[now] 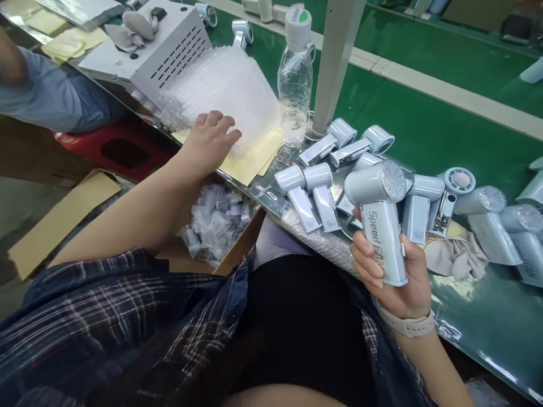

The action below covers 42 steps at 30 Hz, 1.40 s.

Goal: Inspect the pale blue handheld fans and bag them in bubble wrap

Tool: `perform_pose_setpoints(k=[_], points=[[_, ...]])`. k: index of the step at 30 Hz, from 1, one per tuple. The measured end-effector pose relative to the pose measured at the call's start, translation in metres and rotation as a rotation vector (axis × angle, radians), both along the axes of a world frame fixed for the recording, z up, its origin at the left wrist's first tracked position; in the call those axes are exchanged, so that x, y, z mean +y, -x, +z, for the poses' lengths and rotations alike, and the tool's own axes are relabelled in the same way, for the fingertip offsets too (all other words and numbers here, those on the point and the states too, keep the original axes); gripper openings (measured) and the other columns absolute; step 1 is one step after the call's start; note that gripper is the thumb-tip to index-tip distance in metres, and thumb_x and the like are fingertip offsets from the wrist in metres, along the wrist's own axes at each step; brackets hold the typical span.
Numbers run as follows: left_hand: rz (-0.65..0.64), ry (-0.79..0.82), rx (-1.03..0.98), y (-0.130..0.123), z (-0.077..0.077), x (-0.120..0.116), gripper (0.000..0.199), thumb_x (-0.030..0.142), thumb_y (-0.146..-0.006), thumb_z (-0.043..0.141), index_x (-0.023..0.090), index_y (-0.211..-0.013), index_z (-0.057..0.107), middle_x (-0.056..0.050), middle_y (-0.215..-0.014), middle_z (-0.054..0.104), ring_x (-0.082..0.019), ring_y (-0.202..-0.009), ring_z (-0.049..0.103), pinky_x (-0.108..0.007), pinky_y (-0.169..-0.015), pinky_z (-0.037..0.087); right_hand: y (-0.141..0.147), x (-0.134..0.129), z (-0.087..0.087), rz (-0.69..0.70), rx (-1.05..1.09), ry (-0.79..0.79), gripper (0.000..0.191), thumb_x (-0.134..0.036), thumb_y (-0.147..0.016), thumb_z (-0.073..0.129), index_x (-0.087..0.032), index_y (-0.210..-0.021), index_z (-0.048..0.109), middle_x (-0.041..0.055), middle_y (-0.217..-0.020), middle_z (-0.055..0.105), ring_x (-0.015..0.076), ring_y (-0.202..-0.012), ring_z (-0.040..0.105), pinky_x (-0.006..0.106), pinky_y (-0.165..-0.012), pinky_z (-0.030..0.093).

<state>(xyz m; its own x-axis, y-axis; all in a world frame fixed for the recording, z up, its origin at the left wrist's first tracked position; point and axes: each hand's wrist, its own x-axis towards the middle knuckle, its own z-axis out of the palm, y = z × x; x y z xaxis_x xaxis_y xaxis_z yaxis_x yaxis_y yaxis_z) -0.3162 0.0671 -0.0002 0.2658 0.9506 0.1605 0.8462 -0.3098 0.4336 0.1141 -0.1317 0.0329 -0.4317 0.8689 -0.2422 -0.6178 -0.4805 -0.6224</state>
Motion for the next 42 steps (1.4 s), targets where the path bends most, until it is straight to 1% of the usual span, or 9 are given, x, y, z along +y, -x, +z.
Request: perform_pose_setpoints(k=[5,10,13,17,20,28,31,35,42], points=[[0.122,0.003,0.096,-0.010,0.015,0.008,0.041,0.060,-0.099,0.052,0.029,-0.072,0.049,-0.004,-0.080,0.031,-0.025,-0.099,0.027,-0.067,-0.131,0.014,-0.007,-0.003,-0.005,0.027,0.065,0.010,0.048,-0.055,-0.100,0.068,-0.024,-0.136,0.072,-0.0029,-0.081,0.055,0.0055,-0.047,0.027,0.017,-0.038,0.036],[0.341,-0.181,0.025,-0.036,0.052,-0.017,0.023,0.040,-0.108,0.056,0.025,-0.124,0.062,0.000,-0.088,0.045,-0.021,-0.091,0.039,-0.047,-0.115,0.039,-0.012,-0.004,-0.011,0.051,0.114,0.037,0.049,-0.055,-0.103,0.060,-0.023,-0.138,0.071,-0.0052,-0.081,0.053,0.0034,-0.041,0.021,0.017,-0.031,0.028],[0.266,-0.279,-0.060,-0.075,0.063,-0.052,0.036,0.022,-0.106,0.057,0.023,-0.141,0.051,0.002,-0.091,0.054,-0.017,-0.080,0.047,-0.039,-0.091,0.049,-0.009,-0.002,-0.010,0.060,0.131,0.039,0.047,-0.052,-0.104,0.058,-0.022,-0.138,0.070,-0.0062,-0.079,0.051,0.0031,-0.039,0.020,0.017,-0.031,0.027],[-0.088,-0.083,-0.127,-0.152,0.044,-0.089,0.033,0.009,-0.096,0.059,0.018,-0.128,0.058,-0.004,-0.105,0.070,-0.015,-0.089,0.064,-0.032,-0.085,0.054,-0.003,0.000,-0.005,0.039,0.070,0.031,0.045,-0.053,-0.101,0.064,-0.023,-0.133,0.071,-0.0061,-0.078,0.050,0.0037,-0.042,0.022,0.019,-0.038,0.034],[-0.182,0.065,-0.100,-0.199,0.025,-0.096,0.016,0.013,-0.105,0.051,0.016,-0.112,0.065,-0.007,-0.104,0.074,-0.018,-0.097,0.069,-0.035,-0.094,0.057,-0.003,-0.003,-0.005,0.027,0.079,0.032,0.042,-0.054,-0.100,0.069,-0.026,-0.130,0.070,-0.0062,-0.078,0.052,0.0034,-0.044,0.021,0.018,-0.040,0.036],[-0.254,0.074,-0.076,-0.223,0.016,-0.096,0.029,0.020,-0.107,0.049,0.016,-0.115,0.077,-0.011,-0.116,0.075,-0.024,-0.112,0.071,-0.039,-0.101,0.057,-0.012,-0.013,-0.022,0.050,0.276,0.023,0.051,-0.051,-0.110,0.052,-0.020,-0.149,0.063,-0.0051,-0.084,0.061,0.0029,-0.033,0.025,0.016,-0.022,0.025],[-0.281,0.179,-0.059,-0.228,0.015,-0.099,0.032,0.020,-0.107,0.045,0.018,-0.118,0.075,-0.010,-0.115,0.078,-0.026,-0.112,0.072,-0.040,-0.100,0.057,-0.010,-0.013,-0.017,-0.089,-0.101,-0.087,0.051,-0.059,-0.103,0.064,-0.024,-0.140,0.068,-0.0015,-0.083,0.064,0.0099,-0.043,0.049,0.021,-0.029,0.041],[-0.270,0.212,-0.164,-0.230,0.010,-0.096,0.028,0.018,-0.106,0.045,0.019,-0.114,0.071,-0.010,-0.117,0.076,-0.025,-0.111,0.070,-0.040,-0.099,0.054,-0.008,-0.012,-0.020,-0.428,-0.980,-0.400,0.050,-0.049,-0.087,0.090,-0.025,-0.127,0.071,0.0098,-0.107,0.073,0.0271,-0.093,0.072,0.040,-0.076,0.066],[-0.211,0.605,-0.935,-0.211,0.012,-0.068,0.028,0.016,-0.098,0.053,0.025,-0.123,0.047,0.007,-0.079,0.048,-0.011,-0.057,0.040,-0.029,-0.059,0.035,0.003,-0.001,-0.060,-0.326,-1.703,-0.898,0.059,-0.053,-0.105,0.062,-0.013,-0.149,0.062,0.0155,-0.103,0.072,0.0337,-0.095,0.070,0.048,-0.083,0.060]])
